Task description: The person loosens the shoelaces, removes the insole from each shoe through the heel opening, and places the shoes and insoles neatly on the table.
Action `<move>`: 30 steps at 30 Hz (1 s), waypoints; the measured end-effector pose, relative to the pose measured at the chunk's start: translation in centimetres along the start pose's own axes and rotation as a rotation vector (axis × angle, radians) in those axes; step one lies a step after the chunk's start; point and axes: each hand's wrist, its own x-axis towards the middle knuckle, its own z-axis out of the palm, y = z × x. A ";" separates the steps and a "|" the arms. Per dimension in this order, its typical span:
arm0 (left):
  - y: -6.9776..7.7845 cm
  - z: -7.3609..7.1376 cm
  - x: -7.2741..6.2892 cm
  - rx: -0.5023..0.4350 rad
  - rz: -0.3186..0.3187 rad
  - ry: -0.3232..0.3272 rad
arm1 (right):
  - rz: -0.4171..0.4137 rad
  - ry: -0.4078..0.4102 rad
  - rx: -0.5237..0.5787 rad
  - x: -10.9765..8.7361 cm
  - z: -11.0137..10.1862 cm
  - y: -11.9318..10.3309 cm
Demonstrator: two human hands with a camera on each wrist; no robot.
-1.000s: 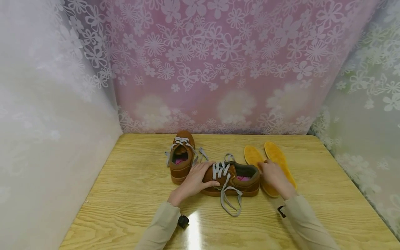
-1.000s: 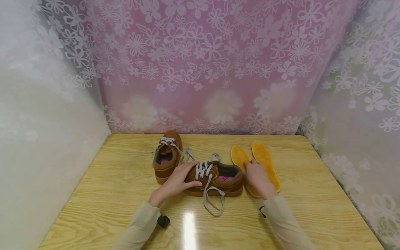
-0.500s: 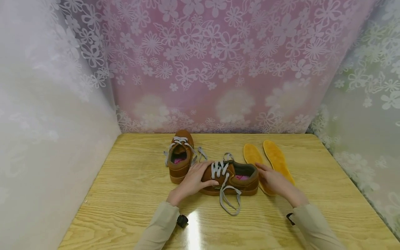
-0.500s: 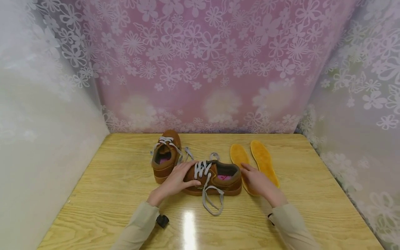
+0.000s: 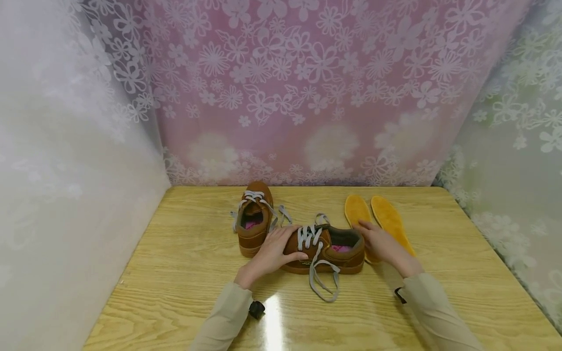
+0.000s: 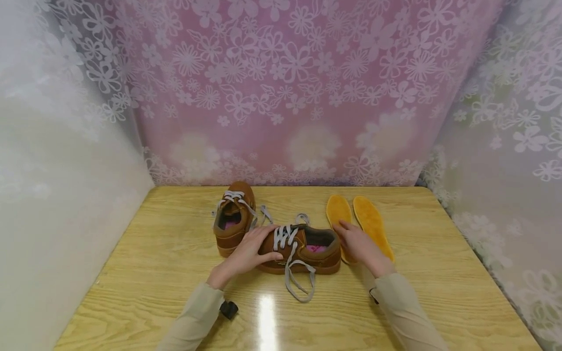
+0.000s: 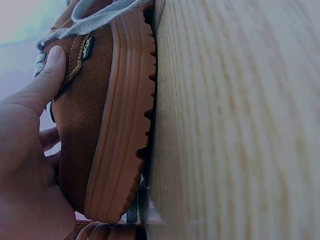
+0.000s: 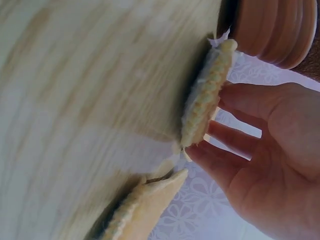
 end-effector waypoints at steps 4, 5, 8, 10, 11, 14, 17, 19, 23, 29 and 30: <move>0.0 -0.1 0.1 0.007 0.005 -0.002 | -0.013 0.018 -0.011 0.5 -0.1 0.3; 0.0 -0.1 0.1 0.005 0.005 -0.005 | -0.013 0.025 -0.011 0.7 -0.2 0.5; 0.0 0.0 0.2 0.012 -0.001 -0.008 | -0.008 0.058 0.022 1.4 -0.8 0.4; 0.0 0.0 0.1 0.009 -0.001 -0.007 | 0.000 0.086 0.074 1.9 -1.5 -0.1; 0.0 0.0 0.1 0.007 0.000 -0.007 | 0.013 0.088 0.108 2.1 -1.9 -0.4; 0.0 0.0 0.1 0.004 0.002 -0.004 | 0.031 0.094 0.227 2.8 -2.6 -1.4; 0.0 0.0 0.1 0.008 0.001 -0.003 | 0.017 0.079 0.321 3.5 -2.8 -2.1; 0.0 0.0 0.1 0.012 0.001 -0.003 | 0.001 0.062 0.386 4.0 -2.8 -2.5; 0.0 0.0 0.0 0.015 0.003 -0.004 | -0.042 0.025 0.482 4.7 -2.4 -3.0; 0.1 0.0 -0.1 0.021 -0.002 -0.008 | -0.070 -0.089 0.508 5.1 -1.7 -3.4; 0.1 0.0 -0.1 0.029 0.000 -0.007 | -0.061 -0.116 0.513 5.1 -1.6 -3.4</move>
